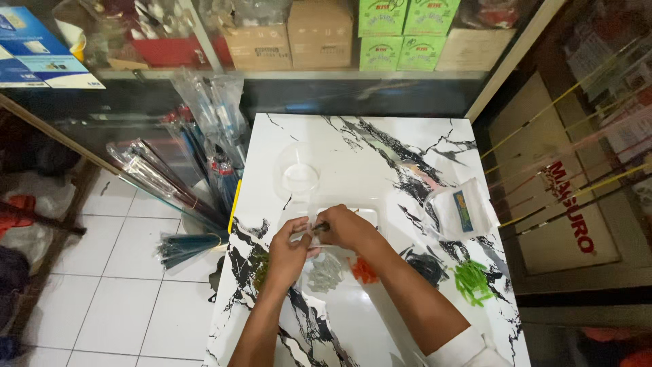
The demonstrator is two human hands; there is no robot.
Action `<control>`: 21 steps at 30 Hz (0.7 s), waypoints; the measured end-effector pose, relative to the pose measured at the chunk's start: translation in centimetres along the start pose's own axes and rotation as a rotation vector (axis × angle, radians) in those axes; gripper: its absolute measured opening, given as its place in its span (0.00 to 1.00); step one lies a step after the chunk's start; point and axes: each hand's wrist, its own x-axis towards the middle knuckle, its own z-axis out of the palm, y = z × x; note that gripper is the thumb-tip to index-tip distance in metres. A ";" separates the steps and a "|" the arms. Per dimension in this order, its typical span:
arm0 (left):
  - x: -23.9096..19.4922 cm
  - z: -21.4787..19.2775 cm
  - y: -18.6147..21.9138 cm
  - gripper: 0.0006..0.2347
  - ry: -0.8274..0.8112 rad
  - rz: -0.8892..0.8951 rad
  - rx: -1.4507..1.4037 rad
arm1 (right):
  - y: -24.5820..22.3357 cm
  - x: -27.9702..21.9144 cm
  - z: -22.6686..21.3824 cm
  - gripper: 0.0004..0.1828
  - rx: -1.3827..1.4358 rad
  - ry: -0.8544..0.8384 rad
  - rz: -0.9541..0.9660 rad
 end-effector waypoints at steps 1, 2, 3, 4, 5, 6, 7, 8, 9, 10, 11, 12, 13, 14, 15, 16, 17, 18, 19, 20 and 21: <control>-0.1 0.1 0.1 0.18 -0.004 0.003 -0.010 | 0.7 0.3 0.3 0.10 0.022 0.016 -0.011; -0.2 0.2 0.2 0.18 -0.006 0.007 -0.020 | 1.3 0.7 0.6 0.09 0.042 0.032 -0.022; -0.2 0.4 0.6 0.18 -0.008 0.011 -0.020 | 0.9 0.4 -0.1 0.09 0.040 0.037 -0.023; -0.4 0.3 0.9 0.18 0.001 -0.007 -0.024 | 0.4 0.0 -0.5 0.10 0.087 0.024 0.011; -0.6 0.3 1.2 0.18 0.010 -0.024 -0.028 | -0.2 -0.4 -0.9 0.12 0.134 0.011 0.045; -0.5 0.3 1.2 0.18 0.010 -0.022 -0.027 | -0.1 -0.4 -0.9 0.12 0.134 0.013 0.043; -0.5 0.3 1.3 0.18 0.008 -0.023 -0.028 | -0.1 -0.3 -0.9 0.11 0.121 0.009 0.045; -0.6 0.4 1.3 0.18 0.007 -0.026 -0.029 | 0.0 -0.3 -0.9 0.11 0.107 0.005 0.049; -0.6 0.5 1.5 0.18 0.007 -0.025 -0.029 | -0.1 -0.2 -0.9 0.11 0.107 0.006 0.048; -0.8 0.6 1.7 0.18 0.007 -0.027 -0.028 | -0.3 -0.1 -0.7 0.14 0.072 -0.010 0.038; -0.9 0.7 1.8 0.18 0.008 -0.029 -0.027 | -0.4 -0.1 -0.5 0.18 0.037 -0.027 0.027; -0.5 0.6 1.3 0.18 0.007 -0.030 -0.026 | -0.7 -0.2 -0.7 0.18 0.039 -0.027 0.029; -0.2 0.5 0.7 0.18 -0.006 -0.024 -0.023 | -1.1 -0.3 -0.9 0.22 -0.036 -0.013 0.014; 0.2 0.3 0.2 0.18 -0.015 -0.017 -0.022 | -1.6 -0.3 -1.2 0.26 -0.113 -0.001 -0.003; 0.2 0.4 0.4 0.18 -0.013 -0.017 -0.023 | -1.3 -0.1 -0.9 0.26 -0.114 -0.003 -0.005; 0.0 0.5 0.5 0.18 0.010 -0.022 -0.044 | -1.0 0.1 -0.5 0.23 -0.130 0.016 -0.006; -0.1 0.6 0.6 0.18 0.033 -0.027 -0.065 | -0.8 0.3 0.0 0.21 -0.145 0.034 -0.006; 0.1 0.6 0.4 0.18 0.033 -0.025 -0.065 | -0.7 0.6 0.3 0.21 -0.147 0.035 -0.007; 0.3 0.6 0.1 0.18 0.035 -0.024 -0.060 | -0.6 1.0 0.5 0.21 -0.126 0.041 0.025; 0.4 0.5 -0.2 0.17 0.039 -0.025 -0.057 | -0.6 1.2 0.9 0.20 -0.106 0.044 0.058; 0.5 0.6 -0.5 0.17 0.040 -0.026 -0.058 | 0.0 1.5 1.3 0.20 -0.106 0.042 0.058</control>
